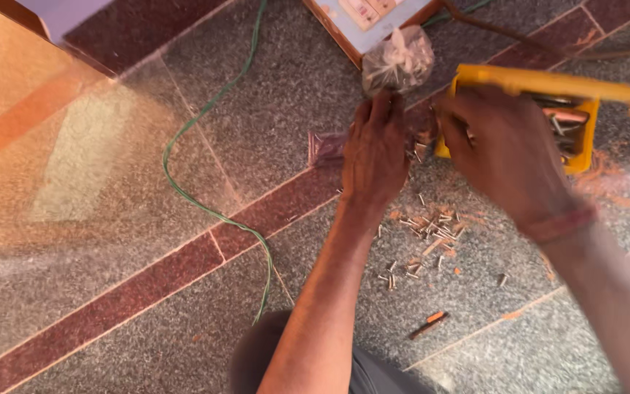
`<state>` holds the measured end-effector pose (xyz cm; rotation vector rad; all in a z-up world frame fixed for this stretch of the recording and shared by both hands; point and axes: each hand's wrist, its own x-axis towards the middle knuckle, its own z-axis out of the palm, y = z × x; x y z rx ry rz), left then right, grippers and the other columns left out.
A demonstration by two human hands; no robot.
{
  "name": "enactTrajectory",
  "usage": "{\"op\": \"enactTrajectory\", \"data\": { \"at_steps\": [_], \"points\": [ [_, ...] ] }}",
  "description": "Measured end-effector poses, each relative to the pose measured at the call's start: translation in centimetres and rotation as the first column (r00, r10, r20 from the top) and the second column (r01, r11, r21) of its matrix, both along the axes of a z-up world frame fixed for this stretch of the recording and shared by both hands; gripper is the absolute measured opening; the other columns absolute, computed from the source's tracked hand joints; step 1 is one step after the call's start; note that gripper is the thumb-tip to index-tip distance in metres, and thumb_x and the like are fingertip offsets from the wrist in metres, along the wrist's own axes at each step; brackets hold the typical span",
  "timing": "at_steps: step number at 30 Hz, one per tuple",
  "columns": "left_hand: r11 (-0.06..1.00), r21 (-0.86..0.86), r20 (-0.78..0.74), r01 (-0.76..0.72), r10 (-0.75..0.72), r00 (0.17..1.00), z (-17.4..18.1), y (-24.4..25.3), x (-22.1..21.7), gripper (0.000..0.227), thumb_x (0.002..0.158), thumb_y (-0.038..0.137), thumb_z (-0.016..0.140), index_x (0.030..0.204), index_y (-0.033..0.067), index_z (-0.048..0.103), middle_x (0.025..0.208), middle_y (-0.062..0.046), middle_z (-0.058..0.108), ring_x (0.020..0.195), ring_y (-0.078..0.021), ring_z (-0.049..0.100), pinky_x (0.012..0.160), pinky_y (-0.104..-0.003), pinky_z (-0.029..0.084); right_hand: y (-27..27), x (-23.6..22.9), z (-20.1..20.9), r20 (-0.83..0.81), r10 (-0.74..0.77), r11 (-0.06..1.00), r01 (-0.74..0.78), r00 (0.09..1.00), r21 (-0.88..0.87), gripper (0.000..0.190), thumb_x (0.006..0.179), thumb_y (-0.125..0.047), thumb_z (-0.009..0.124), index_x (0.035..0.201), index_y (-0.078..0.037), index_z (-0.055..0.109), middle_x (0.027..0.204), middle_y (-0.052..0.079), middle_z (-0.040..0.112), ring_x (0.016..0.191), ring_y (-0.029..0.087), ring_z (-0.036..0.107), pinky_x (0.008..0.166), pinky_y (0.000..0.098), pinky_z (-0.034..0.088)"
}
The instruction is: The person empties a yellow toolbox onto the floor and then places various tools, including wrenches and screwdrivers, back into the toolbox while also sorting through a pile of screws and small parts on the floor.
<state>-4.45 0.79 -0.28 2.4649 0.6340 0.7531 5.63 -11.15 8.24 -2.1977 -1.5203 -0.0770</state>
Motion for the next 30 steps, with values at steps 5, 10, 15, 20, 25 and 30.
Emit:
{"op": "enactTrajectory", "data": {
  "at_steps": [5,10,15,20,25,30],
  "points": [
    [0.999,0.046,-0.061,0.005,-0.002,0.998,-0.7,0.3,1.1,0.050,0.077,-0.009,0.070,0.126,-0.0080,0.059,0.131,-0.019,0.056,0.120,-0.0370,0.056,0.101,-0.046,0.052,4.5,4.3,-1.4,0.238,0.214,0.939,-0.132,0.947,-0.316,0.022,0.081,-0.006,0.073,0.101,0.002,0.072,0.102,0.019,0.068,0.089,0.038,0.072,0.071,0.0474,0.060],
    [0.999,0.023,-0.076,0.028,-0.026,0.997,-0.9,0.3,0.6,0.050,0.071,-0.010,0.070,0.121,-0.0083,0.064,0.127,-0.019,0.058,0.114,-0.0352,0.057,0.099,-0.044,0.052,5.3,3.7,-2.6,0.262,0.251,0.815,-0.058,0.932,-0.577,0.015,0.076,-0.010,0.076,0.088,0.000,0.074,0.092,0.019,0.073,0.087,0.038,0.074,0.071,0.0479,0.062],
    [0.989,0.000,-0.192,0.146,-0.143,0.971,0.2,1.1,-0.2,0.028,0.074,-0.007,0.072,0.102,-0.0042,0.072,0.121,-0.017,0.064,0.112,-0.0338,0.061,0.099,-0.044,0.052,5.2,2.8,-3.0,0.280,0.301,0.835,-0.110,0.912,-0.539,0.004,0.083,-0.005,0.071,0.083,-0.005,0.075,0.086,0.019,0.074,0.086,0.036,0.075,0.073,0.0485,0.061],
    [0.964,-0.003,-0.277,0.267,-0.257,0.926,1.0,1.4,-0.9,0.022,0.071,-0.005,0.071,0.092,0.0028,0.075,0.112,-0.013,0.071,0.108,-0.0318,0.066,0.096,-0.048,0.052,5.0,3.1,-3.4,0.246,0.303,0.867,-0.158,0.921,-0.473,0.007,0.077,-0.005,0.072,0.084,-0.003,0.073,0.086,0.019,0.073,0.086,0.037,0.074,0.072,0.0489,0.061],
    [0.946,-0.052,-0.246,0.321,-0.323,0.914,1.2,1.8,-1.6,0.029,0.076,-0.010,0.065,0.096,0.0084,0.076,0.108,-0.011,0.074,0.104,-0.0295,0.069,0.096,-0.047,0.054,5.7,3.3,-3.5,0.367,0.293,0.865,-0.081,0.883,-0.495,0.016,0.068,-0.012,0.077,0.082,-0.005,0.074,0.082,0.017,0.074,0.086,0.034,0.073,0.071,0.0475,0.060],
    [0.954,-0.052,-0.229,0.295,-0.299,0.926,1.7,2.2,-1.8,0.035,0.072,-0.010,0.067,0.099,0.0092,0.076,0.106,-0.010,0.074,0.105,-0.0286,0.068,0.098,-0.049,0.052,6.4,3.8,-3.9,0.403,0.339,0.823,-0.061,0.850,-0.564,0.010,0.081,-0.014,0.073,0.087,-0.007,0.073,0.079,0.016,0.074,0.080,0.032,0.074,0.067,0.0454,0.058]
  ]
}}
